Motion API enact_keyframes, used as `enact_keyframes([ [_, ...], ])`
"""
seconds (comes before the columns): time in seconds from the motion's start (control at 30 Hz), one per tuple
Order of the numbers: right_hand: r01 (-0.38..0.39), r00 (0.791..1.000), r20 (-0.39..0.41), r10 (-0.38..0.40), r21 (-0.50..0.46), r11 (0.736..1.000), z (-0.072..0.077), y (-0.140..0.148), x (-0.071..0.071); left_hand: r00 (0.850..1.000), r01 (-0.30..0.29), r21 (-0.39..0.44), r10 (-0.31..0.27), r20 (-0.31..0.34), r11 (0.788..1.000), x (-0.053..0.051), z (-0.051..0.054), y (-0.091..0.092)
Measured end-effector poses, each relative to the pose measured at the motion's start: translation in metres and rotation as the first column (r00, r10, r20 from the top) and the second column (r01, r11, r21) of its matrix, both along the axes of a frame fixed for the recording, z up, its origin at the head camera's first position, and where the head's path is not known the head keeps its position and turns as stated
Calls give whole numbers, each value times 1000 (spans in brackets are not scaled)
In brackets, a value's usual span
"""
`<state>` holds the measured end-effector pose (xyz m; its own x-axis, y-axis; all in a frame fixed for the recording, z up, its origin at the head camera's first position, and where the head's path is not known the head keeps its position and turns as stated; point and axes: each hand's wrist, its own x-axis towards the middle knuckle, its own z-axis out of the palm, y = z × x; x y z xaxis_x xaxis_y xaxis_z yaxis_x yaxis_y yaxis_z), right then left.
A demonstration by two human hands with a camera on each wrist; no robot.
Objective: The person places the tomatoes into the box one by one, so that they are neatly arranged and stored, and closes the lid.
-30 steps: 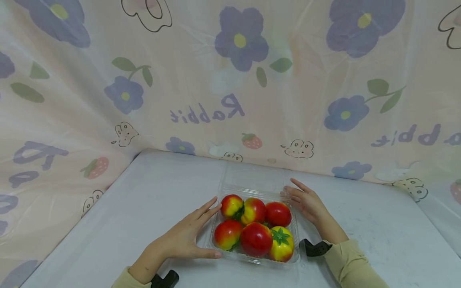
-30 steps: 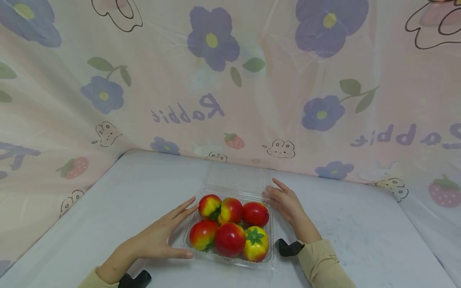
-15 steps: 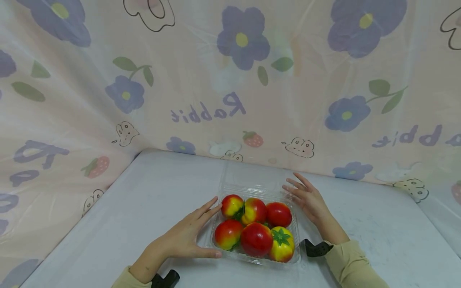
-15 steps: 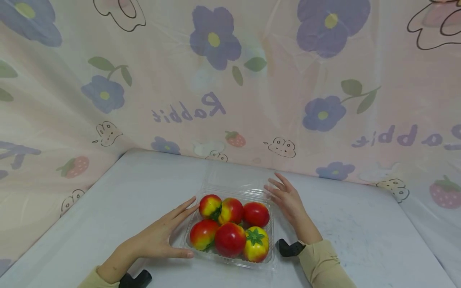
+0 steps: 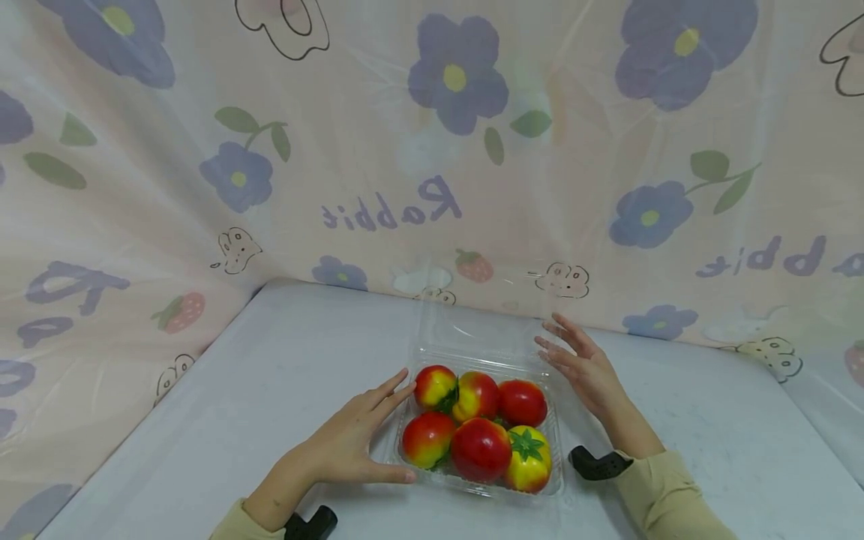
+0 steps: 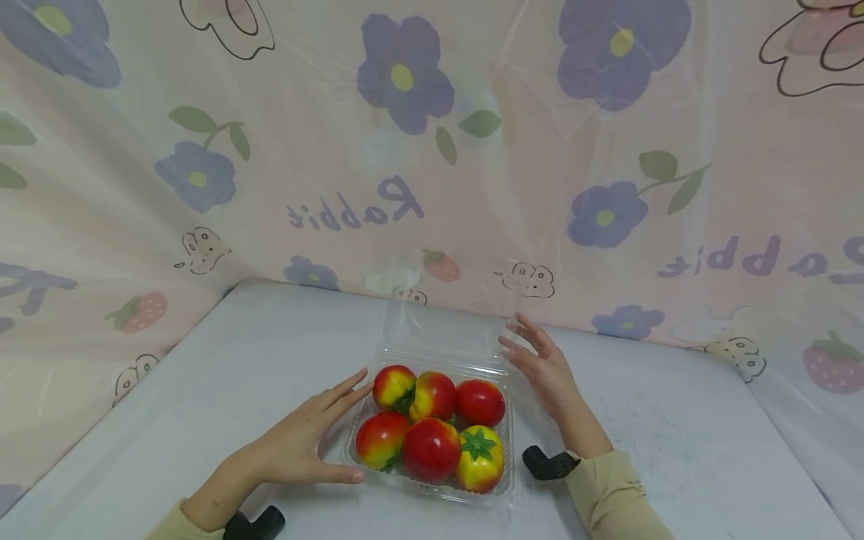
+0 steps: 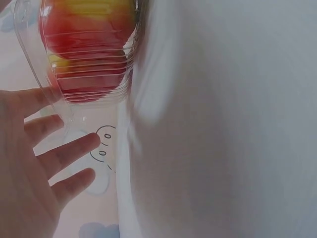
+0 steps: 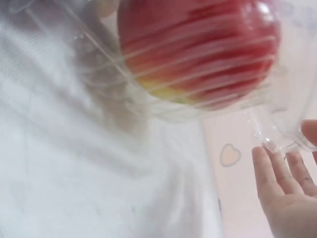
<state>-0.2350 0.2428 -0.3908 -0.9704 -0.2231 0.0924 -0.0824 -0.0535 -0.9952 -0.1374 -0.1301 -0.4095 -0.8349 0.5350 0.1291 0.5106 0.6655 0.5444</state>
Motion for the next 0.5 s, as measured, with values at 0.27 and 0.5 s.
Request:
enact_keyframes([
  [0.27, -36, 995, -87, 39, 36, 999, 14, 5, 6, 1000, -2, -17, 1, -24, 1000, -1, 2, 2],
  [0.5, -71, 991, -110, 75, 38, 997, 24, 7, 11, 1000, -11, -24, 11, -16, 1000, -2, 3, 4],
])
